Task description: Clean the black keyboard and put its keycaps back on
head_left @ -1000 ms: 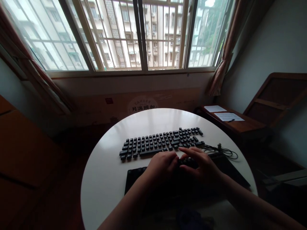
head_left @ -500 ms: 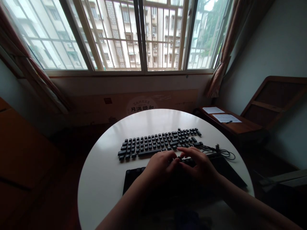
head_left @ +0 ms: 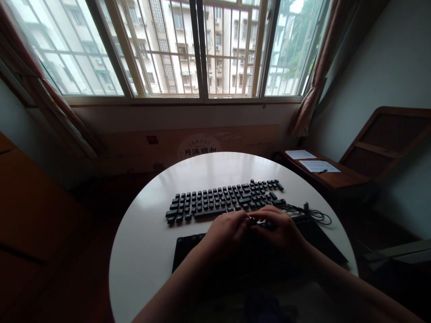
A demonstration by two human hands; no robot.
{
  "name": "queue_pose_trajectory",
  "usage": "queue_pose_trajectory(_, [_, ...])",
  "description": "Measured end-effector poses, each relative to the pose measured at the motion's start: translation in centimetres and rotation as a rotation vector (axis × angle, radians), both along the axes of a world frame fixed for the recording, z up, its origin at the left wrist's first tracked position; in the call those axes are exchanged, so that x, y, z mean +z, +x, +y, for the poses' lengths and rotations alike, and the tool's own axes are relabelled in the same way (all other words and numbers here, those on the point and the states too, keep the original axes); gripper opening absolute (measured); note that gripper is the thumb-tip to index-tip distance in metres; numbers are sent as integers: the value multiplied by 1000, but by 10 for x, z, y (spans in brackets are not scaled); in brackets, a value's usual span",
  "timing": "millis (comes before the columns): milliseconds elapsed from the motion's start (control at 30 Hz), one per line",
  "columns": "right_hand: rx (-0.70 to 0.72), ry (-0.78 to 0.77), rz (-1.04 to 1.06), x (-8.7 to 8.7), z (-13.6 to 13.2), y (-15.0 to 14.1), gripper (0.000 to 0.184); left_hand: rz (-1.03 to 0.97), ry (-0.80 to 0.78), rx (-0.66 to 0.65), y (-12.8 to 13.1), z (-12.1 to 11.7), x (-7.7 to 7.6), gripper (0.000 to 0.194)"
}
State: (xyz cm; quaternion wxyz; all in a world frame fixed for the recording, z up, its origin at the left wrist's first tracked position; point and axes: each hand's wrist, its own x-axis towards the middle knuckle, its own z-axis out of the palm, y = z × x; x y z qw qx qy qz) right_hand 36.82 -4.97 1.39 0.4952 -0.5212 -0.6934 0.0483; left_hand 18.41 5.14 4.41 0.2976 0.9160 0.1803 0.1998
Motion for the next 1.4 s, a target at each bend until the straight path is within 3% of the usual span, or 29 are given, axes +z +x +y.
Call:
queue_pose_trajectory(500, [-68, -67, 54, -2, -1, -6, 18, -25, 5, -28, 0, 0, -1, 18])
queue_pose_trajectory(1067, [-39, -94, -7, 3, -2, -7, 15, 20, 12, -23, 0, 0, -1, 16])
queue_pose_trajectory(1200, [-153, -60, 26, 10, -4, 12, 19, 24, 21, 11, 0, 1, 1, 16])
queue_pose_trajectory(1333, [-315, 36, 257, 16, -15, 53, 25, 38, 37, 22, 0, 1, 3, 17])
queue_pose_trajectory(1400, [-348, 15, 263, 15, -23, 74, 27, 43, 39, 17, 0, 0, 3, 17])
